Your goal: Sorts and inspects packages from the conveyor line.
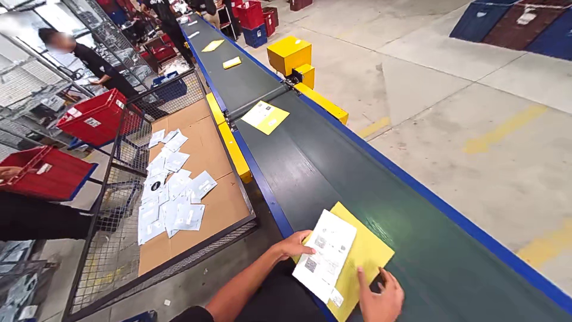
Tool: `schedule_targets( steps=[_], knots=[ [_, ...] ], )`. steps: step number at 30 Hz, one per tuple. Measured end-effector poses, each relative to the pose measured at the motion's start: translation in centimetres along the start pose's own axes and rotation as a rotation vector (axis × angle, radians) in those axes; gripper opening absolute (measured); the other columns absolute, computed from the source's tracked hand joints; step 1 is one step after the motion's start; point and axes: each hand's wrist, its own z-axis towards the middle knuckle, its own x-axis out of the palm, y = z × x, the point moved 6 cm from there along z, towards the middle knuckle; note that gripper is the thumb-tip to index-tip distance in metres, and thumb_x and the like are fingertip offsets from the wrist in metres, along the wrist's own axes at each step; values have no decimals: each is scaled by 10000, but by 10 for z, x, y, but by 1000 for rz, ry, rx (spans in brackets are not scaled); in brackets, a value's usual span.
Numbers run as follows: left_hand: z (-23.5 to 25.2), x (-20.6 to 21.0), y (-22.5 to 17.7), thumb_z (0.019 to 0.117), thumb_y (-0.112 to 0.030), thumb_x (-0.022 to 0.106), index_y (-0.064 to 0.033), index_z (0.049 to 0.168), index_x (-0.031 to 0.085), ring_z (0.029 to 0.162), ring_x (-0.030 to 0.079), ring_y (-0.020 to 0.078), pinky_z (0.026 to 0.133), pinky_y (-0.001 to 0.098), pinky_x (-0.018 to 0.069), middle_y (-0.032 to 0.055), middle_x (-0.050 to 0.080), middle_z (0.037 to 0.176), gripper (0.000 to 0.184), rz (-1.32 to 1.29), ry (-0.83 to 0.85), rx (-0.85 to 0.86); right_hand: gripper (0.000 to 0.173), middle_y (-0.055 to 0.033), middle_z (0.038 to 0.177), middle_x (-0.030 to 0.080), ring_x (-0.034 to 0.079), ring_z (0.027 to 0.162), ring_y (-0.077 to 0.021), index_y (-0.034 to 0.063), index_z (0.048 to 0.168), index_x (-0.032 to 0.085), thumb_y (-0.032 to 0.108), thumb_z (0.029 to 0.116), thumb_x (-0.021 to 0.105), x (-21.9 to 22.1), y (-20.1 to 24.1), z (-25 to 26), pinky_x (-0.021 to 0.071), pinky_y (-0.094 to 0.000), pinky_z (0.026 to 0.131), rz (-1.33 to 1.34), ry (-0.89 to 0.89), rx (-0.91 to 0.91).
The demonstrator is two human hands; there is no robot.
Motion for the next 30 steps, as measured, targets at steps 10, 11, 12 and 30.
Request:
schedule_targets(
  steps=[10, 11, 12, 30],
  knots=[
    [75, -126, -97, 924, -82, 689, 40, 1303, 618, 1163, 662, 348, 1049, 537, 509, 244, 682, 1216, 404, 812, -214, 183, 554, -221, 1359, 622, 638, 1233, -284, -35, 1409, 541, 191, 935, 716, 18, 0, 12, 526, -448, 1058, 144, 149, 173],
    [83, -158, -113, 933, -95, 684, 41, 1339, 599, 1202, 647, 342, 1078, 523, 493, 245, 668, 1258, 436, 819, -261, 176, 544, -203, 1339, 641, 653, 1210, -262, -25, 1396, 559, 195, 925, 721, 32, 7, 15, 540, -433, 1041, 158, 165, 168],
    [90, -192, -130, 942, -111, 682, 40, 1387, 569, 1252, 620, 341, 1115, 514, 467, 246, 645, 1314, 483, 834, -310, 156, 540, -186, 1317, 659, 665, 1190, -244, -16, 1388, 569, 200, 919, 724, 48, 14, 19, 551, -419, 1027, 171, 181, 167],
    [312, -283, -226, 673, -207, 931, -25, 1136, 739, 1399, 412, 455, 1063, 643, 442, 216, 395, 1567, 533, 1696, 130, 153, 463, -56, 1203, 733, 726, 1048, -138, 76, 1363, 608, 235, 941, 714, 155, 79, 60, 630, -346, 891, 160, 356, 204]
  ],
)
